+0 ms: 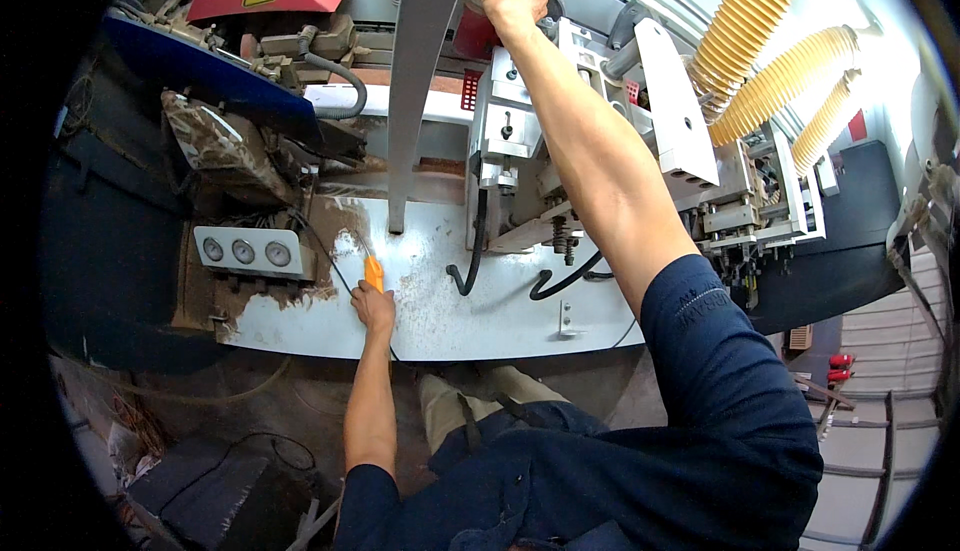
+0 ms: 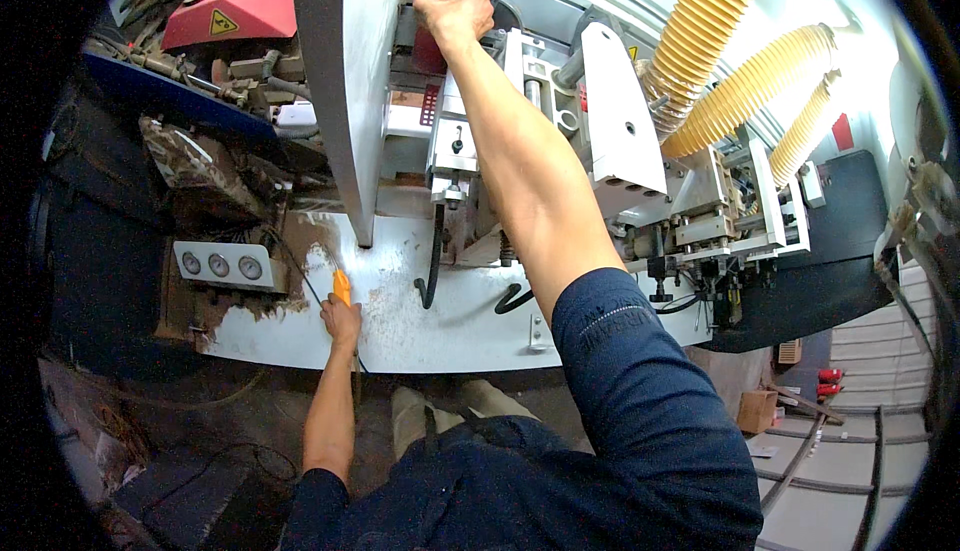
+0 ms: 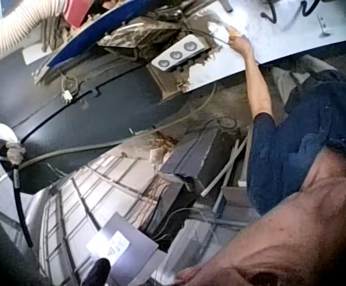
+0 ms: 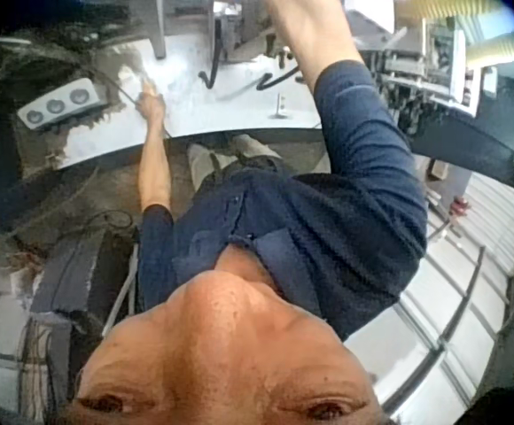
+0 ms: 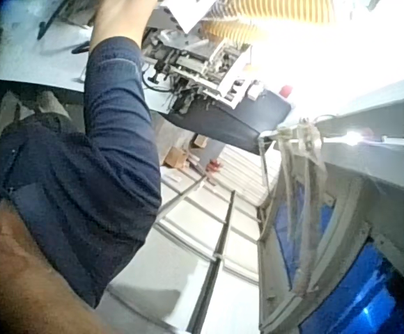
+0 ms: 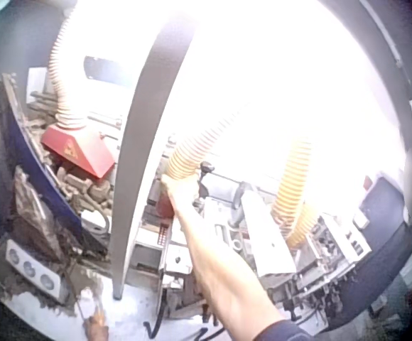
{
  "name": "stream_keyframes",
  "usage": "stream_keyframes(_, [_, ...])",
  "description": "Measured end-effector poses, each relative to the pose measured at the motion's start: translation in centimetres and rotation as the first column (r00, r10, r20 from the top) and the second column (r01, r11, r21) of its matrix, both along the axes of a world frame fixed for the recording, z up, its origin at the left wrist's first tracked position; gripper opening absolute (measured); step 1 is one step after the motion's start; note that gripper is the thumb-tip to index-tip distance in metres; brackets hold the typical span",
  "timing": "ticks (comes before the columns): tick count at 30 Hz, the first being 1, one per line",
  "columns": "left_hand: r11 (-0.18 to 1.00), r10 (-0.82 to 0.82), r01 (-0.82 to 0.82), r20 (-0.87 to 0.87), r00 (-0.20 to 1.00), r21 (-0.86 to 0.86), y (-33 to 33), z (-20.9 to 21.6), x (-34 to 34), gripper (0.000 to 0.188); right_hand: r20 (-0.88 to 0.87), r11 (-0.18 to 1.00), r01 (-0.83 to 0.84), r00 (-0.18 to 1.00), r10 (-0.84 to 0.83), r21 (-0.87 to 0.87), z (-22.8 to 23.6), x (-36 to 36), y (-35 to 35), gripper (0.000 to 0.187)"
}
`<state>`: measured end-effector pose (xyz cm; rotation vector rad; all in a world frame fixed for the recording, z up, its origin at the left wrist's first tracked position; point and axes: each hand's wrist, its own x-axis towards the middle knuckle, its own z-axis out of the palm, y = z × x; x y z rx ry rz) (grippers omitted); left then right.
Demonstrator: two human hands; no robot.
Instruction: The person detaches and clears several large sawdust extraction hoses from a woodworking machine, manually shaking out debris and using a handheld blower to clean the interior components.
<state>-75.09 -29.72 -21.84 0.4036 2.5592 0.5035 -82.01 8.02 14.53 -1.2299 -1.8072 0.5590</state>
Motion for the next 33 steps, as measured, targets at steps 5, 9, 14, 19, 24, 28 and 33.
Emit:
stream_keyframes(5, [0.997, -0.06, 0.062, -0.031, 0.998, 0.056, -1.1, -0.2, 0.4, 0.077, 0.031, 0.993, -0.102, 0.994, 0.1, 0.061, -0.2, 0.7, 1.3, 0.071])
stream_keyframes(9, [0.988, -0.084, 0.09, -0.049, 0.995, 0.128, -1.8, 0.0, 0.8, 0.08, -0.03, 0.924, -0.338, 0.937, 0.349, 0.178, -0.4, 1.7, 3.4, 0.062])
stream_keyframes(14, [0.978, -0.112, 0.114, -0.022, 0.993, 0.173, -2.2, -0.1, 1.1, 0.082, -0.012, 0.992, -0.008, 1.0, 0.01, 0.127, -0.2, 0.4, 1.6, 0.063])
stream_keyframes(19, [0.974, -0.134, 0.137, -0.031, 0.991, 0.179, -3.0, -0.4, 0.8, 0.082, -0.01, 1.0, -0.013, 1.0, 0.013, -0.02, 1.4, -0.3, 1.0, 0.073])
stream_keyframes(24, [0.974, -0.156, 0.162, -0.047, 0.987, 0.16, -3.0, -0.3, 1.1, 0.081, -0.134, 0.907, -0.407, 0.898, 0.42, 0.111, 0.5, 1.7, 3.9, 0.06])
stream_keyframes(28, [0.971, -0.174, 0.181, -0.061, 0.983, 0.154, -3.6, -0.5, 1.2, 0.084, -0.145, 0.994, -0.077, 0.985, 0.088, 0.075, 1.7, 0.1, 0.7, 0.067])
stream_keyframes(33, [0.97, -0.189, 0.2, -0.094, 0.978, 0.137, -3.7, -1.2, 1.8, 0.075, -0.134, 0.986, -0.108, 0.983, 0.124, 0.125, 4.2, 0.2, -0.7, 0.065])
